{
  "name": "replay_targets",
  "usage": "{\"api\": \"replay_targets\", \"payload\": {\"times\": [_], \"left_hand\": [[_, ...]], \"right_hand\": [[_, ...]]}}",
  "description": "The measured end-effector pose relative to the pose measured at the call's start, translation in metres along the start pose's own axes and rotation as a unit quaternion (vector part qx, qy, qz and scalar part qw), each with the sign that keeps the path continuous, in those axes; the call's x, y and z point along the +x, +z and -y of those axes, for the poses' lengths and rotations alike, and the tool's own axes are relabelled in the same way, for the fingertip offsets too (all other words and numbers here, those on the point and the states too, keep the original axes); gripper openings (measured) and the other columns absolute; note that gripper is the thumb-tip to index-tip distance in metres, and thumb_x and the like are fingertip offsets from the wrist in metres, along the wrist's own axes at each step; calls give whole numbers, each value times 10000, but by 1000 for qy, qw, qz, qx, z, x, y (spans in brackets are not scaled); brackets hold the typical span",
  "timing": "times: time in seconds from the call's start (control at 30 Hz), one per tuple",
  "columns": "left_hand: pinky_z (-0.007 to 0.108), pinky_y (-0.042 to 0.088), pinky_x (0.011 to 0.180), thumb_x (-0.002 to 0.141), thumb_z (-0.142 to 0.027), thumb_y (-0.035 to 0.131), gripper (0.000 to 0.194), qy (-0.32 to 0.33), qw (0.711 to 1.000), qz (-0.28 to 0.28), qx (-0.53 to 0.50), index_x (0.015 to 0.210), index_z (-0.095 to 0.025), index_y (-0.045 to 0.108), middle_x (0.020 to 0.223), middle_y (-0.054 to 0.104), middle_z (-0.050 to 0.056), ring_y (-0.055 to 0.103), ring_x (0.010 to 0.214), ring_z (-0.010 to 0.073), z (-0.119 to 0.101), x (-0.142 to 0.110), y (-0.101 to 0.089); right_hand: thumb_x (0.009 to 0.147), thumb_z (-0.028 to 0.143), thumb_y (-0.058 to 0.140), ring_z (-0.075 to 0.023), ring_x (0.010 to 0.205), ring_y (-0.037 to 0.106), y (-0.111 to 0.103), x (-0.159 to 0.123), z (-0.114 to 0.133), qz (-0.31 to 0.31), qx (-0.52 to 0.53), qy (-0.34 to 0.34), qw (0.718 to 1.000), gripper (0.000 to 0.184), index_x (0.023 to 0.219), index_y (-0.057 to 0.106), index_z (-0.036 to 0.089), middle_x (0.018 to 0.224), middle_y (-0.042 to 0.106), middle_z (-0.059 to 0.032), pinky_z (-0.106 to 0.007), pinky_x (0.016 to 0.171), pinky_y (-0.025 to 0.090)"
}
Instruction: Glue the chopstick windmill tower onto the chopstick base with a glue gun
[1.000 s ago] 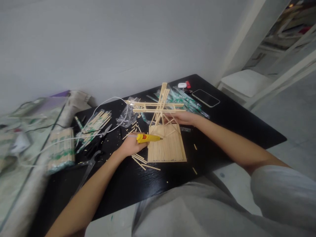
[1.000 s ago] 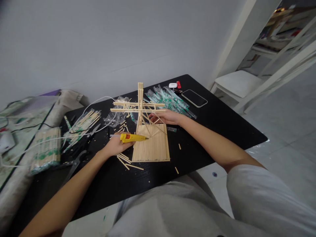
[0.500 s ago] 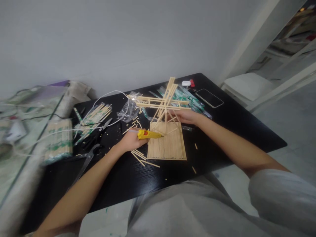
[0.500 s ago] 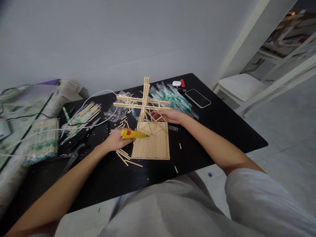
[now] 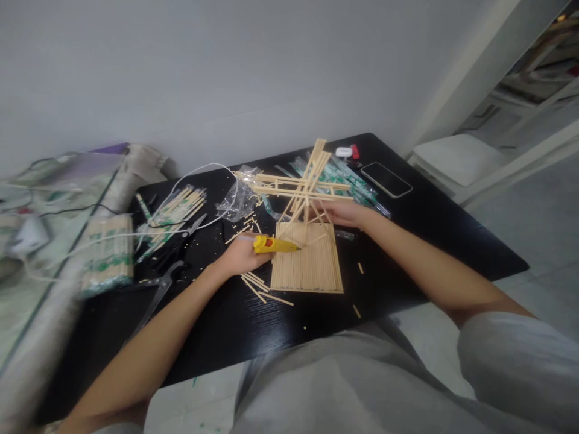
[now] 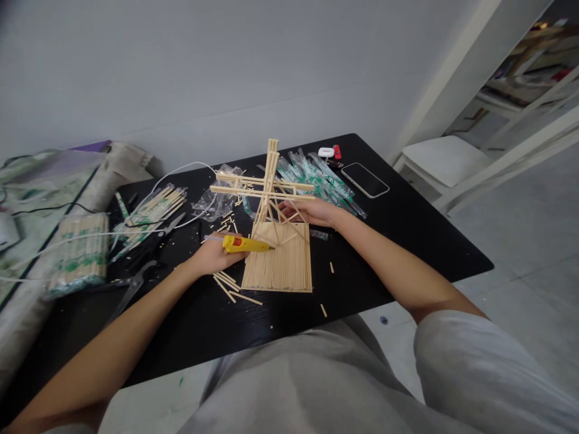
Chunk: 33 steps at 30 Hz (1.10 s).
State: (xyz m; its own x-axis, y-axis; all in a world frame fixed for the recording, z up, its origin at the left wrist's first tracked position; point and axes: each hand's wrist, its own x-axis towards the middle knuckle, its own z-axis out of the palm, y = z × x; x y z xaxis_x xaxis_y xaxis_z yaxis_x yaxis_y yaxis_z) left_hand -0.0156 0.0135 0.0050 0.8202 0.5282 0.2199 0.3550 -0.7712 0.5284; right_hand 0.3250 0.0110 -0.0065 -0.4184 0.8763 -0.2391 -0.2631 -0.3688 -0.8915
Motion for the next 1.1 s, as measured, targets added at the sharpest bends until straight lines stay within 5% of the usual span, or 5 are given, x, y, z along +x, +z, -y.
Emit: {"api": "replay_targets", "payload": {"times": [0.77,1.1], "left_hand": [[256,476,658,923,-276,711,191,-4,1000,-5,-13,770,-205,620,710,667,-16,649,646,151,-4,1,-1],[261,490,670,917,-286,705,181,-12,1000,7,-9,772,-211,629,682,639,-24,635,641,154,-4,2,-2]], "right_hand": [[1123,204,647,-184,899,802,-2,0,0,-12,13,8,1000,180,1096,800,112,1001,829,-122,-290,904,641],[1165,185,559,-170,919,798,-1,-1,1,-17,-7,4,1000,250,1098,792,124,1029,825,-116,-278,922,634]]}}
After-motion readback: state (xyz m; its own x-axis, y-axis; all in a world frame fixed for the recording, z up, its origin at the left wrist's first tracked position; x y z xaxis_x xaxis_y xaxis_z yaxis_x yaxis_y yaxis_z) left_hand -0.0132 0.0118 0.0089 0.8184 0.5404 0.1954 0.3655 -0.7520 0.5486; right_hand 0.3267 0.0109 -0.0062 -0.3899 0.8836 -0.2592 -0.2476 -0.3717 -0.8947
